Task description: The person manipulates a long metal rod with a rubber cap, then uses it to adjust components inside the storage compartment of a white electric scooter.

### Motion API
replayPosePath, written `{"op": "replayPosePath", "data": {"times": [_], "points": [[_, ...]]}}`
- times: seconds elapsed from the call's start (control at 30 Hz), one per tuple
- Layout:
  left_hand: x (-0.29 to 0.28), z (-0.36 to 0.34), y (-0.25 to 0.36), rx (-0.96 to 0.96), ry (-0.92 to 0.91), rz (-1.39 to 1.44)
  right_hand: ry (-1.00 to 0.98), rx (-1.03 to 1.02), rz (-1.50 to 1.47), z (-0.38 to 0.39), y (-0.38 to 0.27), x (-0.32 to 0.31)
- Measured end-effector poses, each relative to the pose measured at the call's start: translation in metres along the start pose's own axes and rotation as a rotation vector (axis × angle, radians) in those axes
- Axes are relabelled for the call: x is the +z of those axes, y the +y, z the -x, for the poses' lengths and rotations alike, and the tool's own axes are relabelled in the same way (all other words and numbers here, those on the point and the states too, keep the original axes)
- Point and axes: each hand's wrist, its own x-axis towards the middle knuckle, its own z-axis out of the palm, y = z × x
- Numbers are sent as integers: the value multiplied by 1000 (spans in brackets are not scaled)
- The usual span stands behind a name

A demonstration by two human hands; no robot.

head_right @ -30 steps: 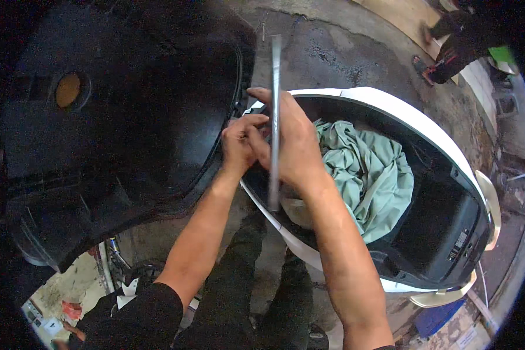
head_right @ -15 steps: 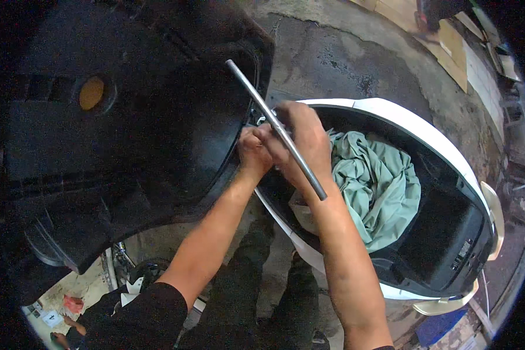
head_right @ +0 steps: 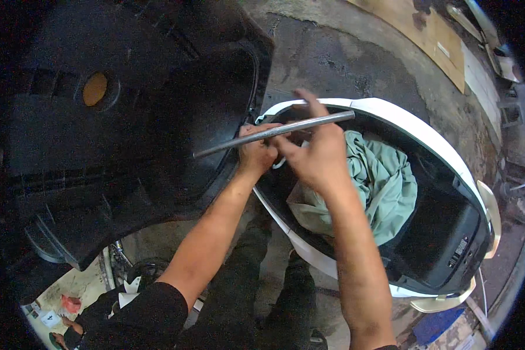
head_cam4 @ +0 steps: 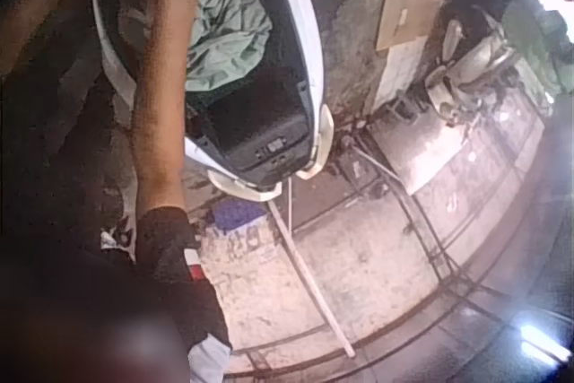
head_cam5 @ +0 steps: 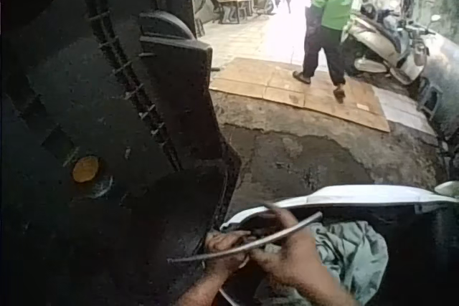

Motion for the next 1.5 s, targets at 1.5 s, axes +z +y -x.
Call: {"op": "replayPosePath", "data": {"times": [1.5], "points": [[3,-3,4,-139,-21,10,-392,284,716,-36,-111,-57]]}}
